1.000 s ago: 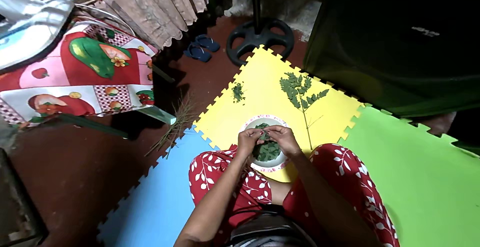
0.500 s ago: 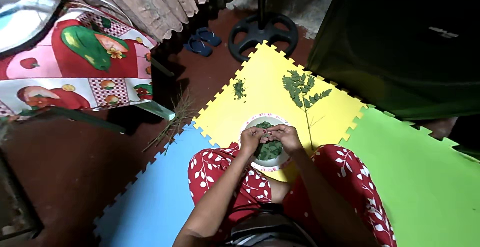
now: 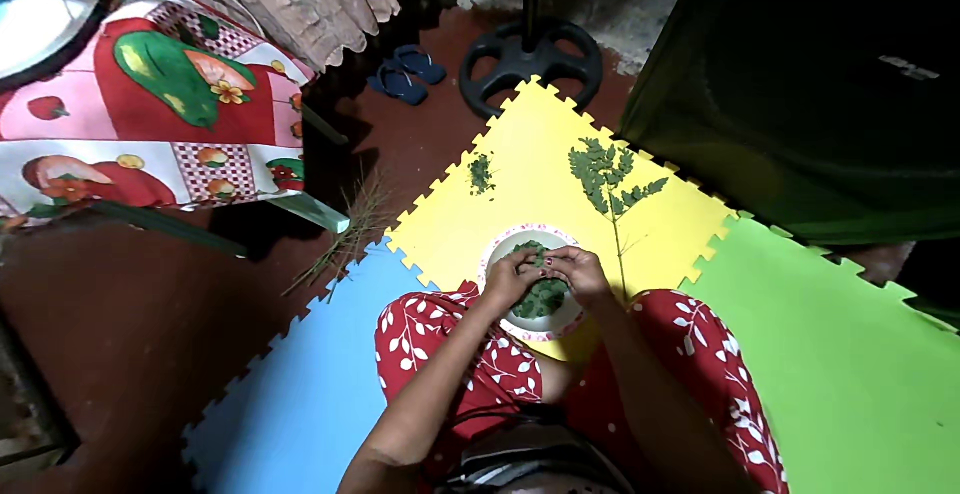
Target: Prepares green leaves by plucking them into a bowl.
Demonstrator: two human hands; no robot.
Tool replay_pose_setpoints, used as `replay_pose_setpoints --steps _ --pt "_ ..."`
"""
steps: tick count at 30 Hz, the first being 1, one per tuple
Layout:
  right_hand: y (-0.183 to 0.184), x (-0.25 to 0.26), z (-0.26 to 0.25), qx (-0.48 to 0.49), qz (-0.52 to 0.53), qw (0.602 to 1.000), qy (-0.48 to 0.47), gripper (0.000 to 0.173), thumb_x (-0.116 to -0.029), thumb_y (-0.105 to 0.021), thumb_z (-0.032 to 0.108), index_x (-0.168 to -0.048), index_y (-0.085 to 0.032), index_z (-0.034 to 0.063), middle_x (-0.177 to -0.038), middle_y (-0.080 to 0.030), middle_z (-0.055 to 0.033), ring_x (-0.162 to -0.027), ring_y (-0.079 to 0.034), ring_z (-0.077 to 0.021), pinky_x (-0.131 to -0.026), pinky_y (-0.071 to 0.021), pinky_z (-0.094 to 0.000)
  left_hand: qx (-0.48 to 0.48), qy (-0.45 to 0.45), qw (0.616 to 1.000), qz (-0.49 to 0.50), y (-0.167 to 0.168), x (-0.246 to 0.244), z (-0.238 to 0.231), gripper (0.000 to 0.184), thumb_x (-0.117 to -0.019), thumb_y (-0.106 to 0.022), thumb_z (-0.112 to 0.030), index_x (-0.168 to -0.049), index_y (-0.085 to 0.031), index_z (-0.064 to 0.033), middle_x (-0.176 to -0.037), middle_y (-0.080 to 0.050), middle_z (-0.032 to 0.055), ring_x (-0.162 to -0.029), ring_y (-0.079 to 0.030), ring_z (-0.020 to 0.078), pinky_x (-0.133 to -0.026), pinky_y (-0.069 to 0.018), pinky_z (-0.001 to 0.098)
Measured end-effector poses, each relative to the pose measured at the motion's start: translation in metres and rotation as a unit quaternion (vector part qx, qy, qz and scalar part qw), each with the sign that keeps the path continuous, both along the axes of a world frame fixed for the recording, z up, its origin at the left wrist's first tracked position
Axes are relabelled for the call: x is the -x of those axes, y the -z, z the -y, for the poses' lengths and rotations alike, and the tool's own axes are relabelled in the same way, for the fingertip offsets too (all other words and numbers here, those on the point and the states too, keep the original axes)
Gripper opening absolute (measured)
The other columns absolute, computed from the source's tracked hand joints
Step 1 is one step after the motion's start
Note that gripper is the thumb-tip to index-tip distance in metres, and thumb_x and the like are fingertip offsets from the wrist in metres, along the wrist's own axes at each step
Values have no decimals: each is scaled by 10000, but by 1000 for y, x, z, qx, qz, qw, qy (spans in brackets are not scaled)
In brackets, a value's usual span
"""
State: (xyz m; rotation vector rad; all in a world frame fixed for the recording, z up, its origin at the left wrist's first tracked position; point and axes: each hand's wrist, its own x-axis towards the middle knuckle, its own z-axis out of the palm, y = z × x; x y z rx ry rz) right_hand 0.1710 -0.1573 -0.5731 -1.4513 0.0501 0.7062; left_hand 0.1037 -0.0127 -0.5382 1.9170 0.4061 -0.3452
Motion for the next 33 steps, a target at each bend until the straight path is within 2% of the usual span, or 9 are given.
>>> replay_pose_setpoints --steps 2,4,7,11,15,19,26,31,33 --pt "-1 1 -2 -2 6 1000 -5 98 -942 -608 -93 -1030 -650 -98 -852 -689 -61 -690 -655 -78 -705 -580 -246 4 -28 999 16 -1 -1 1 306 -1028 -587 -89 -1277 -641 80 -1193 -697 207 -1070 -683 203 -1001 -512 344" --pt "-2 2 -3 -2 12 1000 -6 92 -933 -614 -102 -1016 -654 -94 -844 -695 -52 -675 -659 -70 -693 -585 -240 -10 -39 999 7 -3 -2 1 244 -1029 -582 -77 -1188 -687 75 -1068 -721 164 -925 -681 143 -904 -531 304" --pt "-1 3 -2 2 27 1000 -4 94 -920 -621 -112 -1008 -654 -101 -828 -695 -46 -657 -653 -59 -677 -581 -230 -35 -35 999 -6 -1 -4 0 233 -1030 -588 -106 -1122 -697 78 -988 -719 141 -852 -667 128 -851 -535 295" --pt "0 4 -2 1 37 999 -9 95 -919 -617 -112 -1005 -655 -95 -824 -695 -46 -655 -652 -54 -680 -582 -229 -46 -27 998 -15 1 -3 -2 257 -1050 -552 -131 -1093 -680 88 -946 -702 138 -821 -651 135 -827 -529 299" --pt "-3 3 -3 -3 34 998 -51 180 -902 -659 -98 -1079 -636 -88 -887 -684 -60 -700 -658 -73 -706 -587 -245 -55 -17 998 -5 3 -3 -4 272 -1065 -512 -125 -1085 -677 91 -946 -693 152 -838 -652 161 -840 -531 328" --pt "-5 4 -6 -6 35 998 -49 124 -901 -661 -102 -1018 -629 -75 -794 -695 -35 -651 -668 -69 -681 -590 -243 -59 -3 998 -9 -1 -4 -3 293 -1081 -469 -128 -1103 -665 88 -952 -670 156 -856 -619 181 -851 -500 348" --pt "-9 3 2 -120 -32 991 -44 166 -962 -483 -90 -952 -592 36 -781 -680 41 -658 -643 -38 -681 -567 -222 66 -59 996 22 -6 -5 3 242 -1074 -466 -89 -987 -626 71 -807 -561 11 -724 -517 39 -726 -461 226" --pt "-1 -5 3 -170 -48 984 -19 238 -934 -466 -65 -879 -607 119 -777 -695 73 -666 -642 -16 -670 -557 -204 150 -75 985 43 -7 -11 -3 194 -1048 -459 -21 -928 -596 46 -774 -535 -38 -708 -521 5 -727 -477 202" --pt "-1 -12 5 -153 -43 987 -7 233 -931 -481 -80 -873 -612 104 -783 -701 60 -661 -650 -30 -668 -568 -212 151 -89 984 43 -8 -20 -11 189 -1042 -447 -4 -952 -596 70 -778 -539 -30 -706 -524 6 -728 -482 202"
